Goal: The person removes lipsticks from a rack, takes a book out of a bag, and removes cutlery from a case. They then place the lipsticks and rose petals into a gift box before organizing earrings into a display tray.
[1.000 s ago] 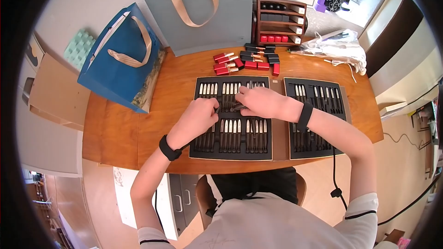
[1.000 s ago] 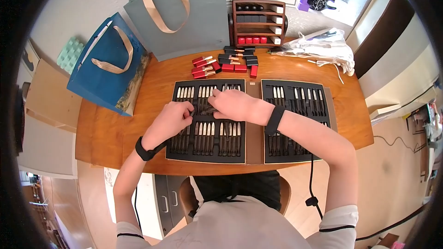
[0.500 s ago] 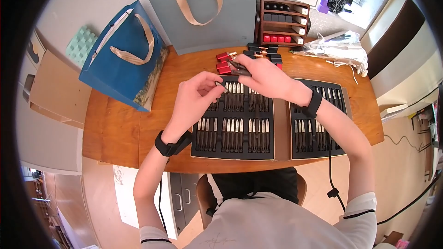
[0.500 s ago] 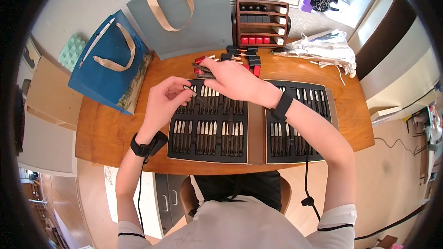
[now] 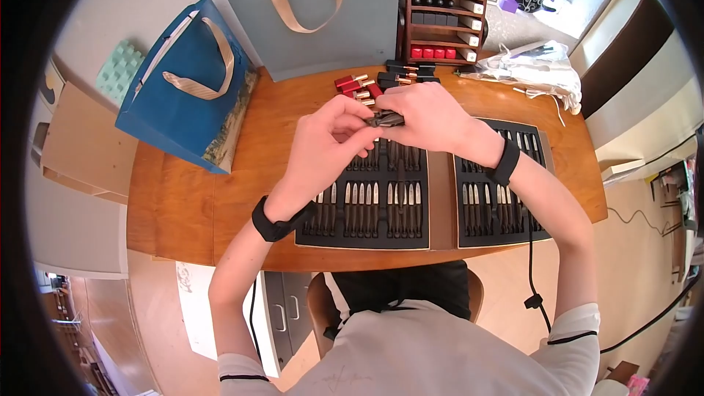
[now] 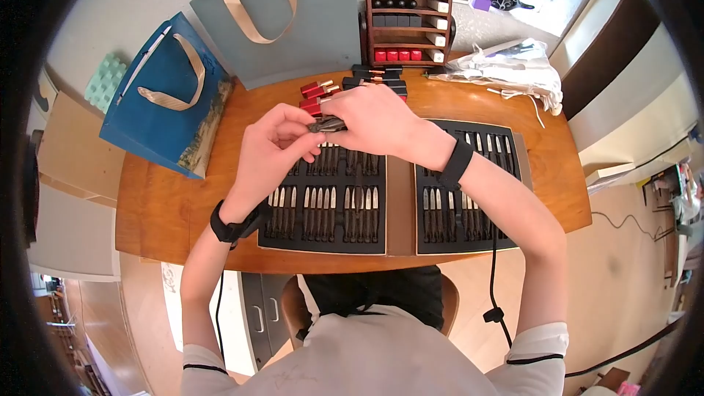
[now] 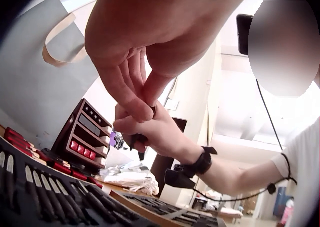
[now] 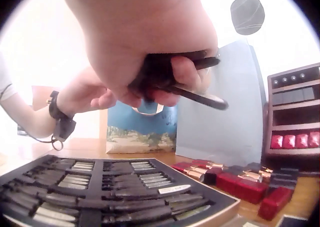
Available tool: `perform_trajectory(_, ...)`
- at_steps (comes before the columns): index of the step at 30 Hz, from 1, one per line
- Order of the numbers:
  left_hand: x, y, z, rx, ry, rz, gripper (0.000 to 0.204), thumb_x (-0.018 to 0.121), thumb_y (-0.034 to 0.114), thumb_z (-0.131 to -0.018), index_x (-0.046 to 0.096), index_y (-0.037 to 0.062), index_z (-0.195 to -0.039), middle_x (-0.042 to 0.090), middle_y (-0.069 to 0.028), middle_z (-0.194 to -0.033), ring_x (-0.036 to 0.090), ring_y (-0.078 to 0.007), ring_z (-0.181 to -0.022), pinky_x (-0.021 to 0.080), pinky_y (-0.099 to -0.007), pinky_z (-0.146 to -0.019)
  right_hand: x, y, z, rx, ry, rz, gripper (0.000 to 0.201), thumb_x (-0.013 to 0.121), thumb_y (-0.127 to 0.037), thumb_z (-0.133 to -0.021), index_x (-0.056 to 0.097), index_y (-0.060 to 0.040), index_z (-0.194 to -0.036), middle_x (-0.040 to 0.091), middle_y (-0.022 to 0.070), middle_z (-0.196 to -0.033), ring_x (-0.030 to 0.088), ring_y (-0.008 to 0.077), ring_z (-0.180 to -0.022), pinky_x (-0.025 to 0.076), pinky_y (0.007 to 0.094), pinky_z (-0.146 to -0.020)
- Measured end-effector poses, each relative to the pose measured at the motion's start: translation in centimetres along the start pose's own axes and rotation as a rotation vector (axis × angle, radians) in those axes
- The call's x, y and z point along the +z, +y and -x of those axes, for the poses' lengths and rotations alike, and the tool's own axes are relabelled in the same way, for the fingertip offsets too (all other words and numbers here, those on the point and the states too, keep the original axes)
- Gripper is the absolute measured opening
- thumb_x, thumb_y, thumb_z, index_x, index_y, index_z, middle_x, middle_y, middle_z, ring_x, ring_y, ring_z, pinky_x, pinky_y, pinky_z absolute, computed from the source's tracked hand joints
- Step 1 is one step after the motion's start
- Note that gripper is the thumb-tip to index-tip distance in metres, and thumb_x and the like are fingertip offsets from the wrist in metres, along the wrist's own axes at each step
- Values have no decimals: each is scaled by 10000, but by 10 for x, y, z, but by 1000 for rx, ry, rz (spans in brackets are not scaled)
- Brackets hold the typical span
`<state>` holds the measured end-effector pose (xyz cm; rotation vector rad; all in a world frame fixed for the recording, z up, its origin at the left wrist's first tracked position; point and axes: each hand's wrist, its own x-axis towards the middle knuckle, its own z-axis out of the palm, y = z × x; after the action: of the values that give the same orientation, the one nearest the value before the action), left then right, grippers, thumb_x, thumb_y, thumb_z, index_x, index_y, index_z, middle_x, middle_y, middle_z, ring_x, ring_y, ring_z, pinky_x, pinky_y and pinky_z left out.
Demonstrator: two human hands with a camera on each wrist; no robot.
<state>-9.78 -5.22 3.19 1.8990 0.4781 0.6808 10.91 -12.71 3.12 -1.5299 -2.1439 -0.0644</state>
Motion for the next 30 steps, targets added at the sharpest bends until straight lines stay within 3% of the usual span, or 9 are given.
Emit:
perform_trajectory(2,5,-2,5,70,-17,-182,339,744,85,-932,576,1,-1215,764,-118,-870,735,-156,-735,576,-288,-665,4,14,5,-10,0,73,252,761,-272,-835,677,-50,-919,680,149,-801,691,366,-840,555,469,-724)
perform_trajectory(3,4,3,11,27,-103,-307,450,709,53,-927,500,-4,-1321,747,-151,-923,742,-241,-795,584,-338,-714,2,21,7,7,-51,81,259,764,-271,-837,662,-48,-921,674,151,-792,683,376,-822,545,475,-716)
perform_trajectory(6,12,-17,25,366,-197,-588,479,680,-12,-918,502,8,-1363,727,-145,-985,725,-264,-877,579,-360,-773,5,38,16,34,-185,111,274,768,-266,-842,629,-44,-923,659,158,-758,664,398,-769,525,489,-694)
perform_trajectory(10,14,-17,33,384,-503,-849,608,630,-27,-874,494,38,-1463,708,-142,-1106,692,-320,-996,566,-420,-866,9,35,20,53,-292,93,236,753,-195,-816,681,-65,-999,688,157,-724,698,375,-743,547,481,-687)
perform_trajectory(11,18,-17,33,433,-561,-771,595,616,-38,-846,549,66,-1427,685,-136,-1218,655,-311,-1150,534,-418,-956,10,35,20,44,-286,54,246,756,-177,-804,688,-75,-1018,689,156,-723,699,373,-743,547,481,-686)
perform_trajectory(14,28,-25,33,708,-615,-800,528,582,-49,-855,601,87,-1365,641,-124,-1331,576,-284,-1308,480,-406,-1052,14,28,14,-15,-396,68,309,762,-147,-772,695,-116,-1071,689,155,-738,694,365,-731,540,477,-675)
perform_trajectory(18,31,-35,31,582,-778,-894,369,599,49,-884,666,85,-1245,641,-95,-1339,540,-266,-1355,461,-387,-1081,30,40,13,-132,-478,53,353,765,-148,-750,696,-136,-1095,706,136,-770,700,352,-744,543,463,-678)
perform_trajectory(21,31,-52,34,691,-603,-831,136,650,68,-830,709,73,-953,653,-27,-985,619,-204,-1049,520,-341,-896,25,38,15,-96,-477,120,346,759,-167,-750,697,-132,-1089,707,125,-761,701,348,-754,543,462,-682)
perform_trajectory(30,19,-45,41,651,-579,-927,156,678,69,-814,673,71,-969,631,-24,-969,615,-208,-981,527,-347,-857,17,40,17,-108,-471,163,329,761,-204,-759,704,-117,-1071,702,127,-767,694,352,-768,538,465,-697)
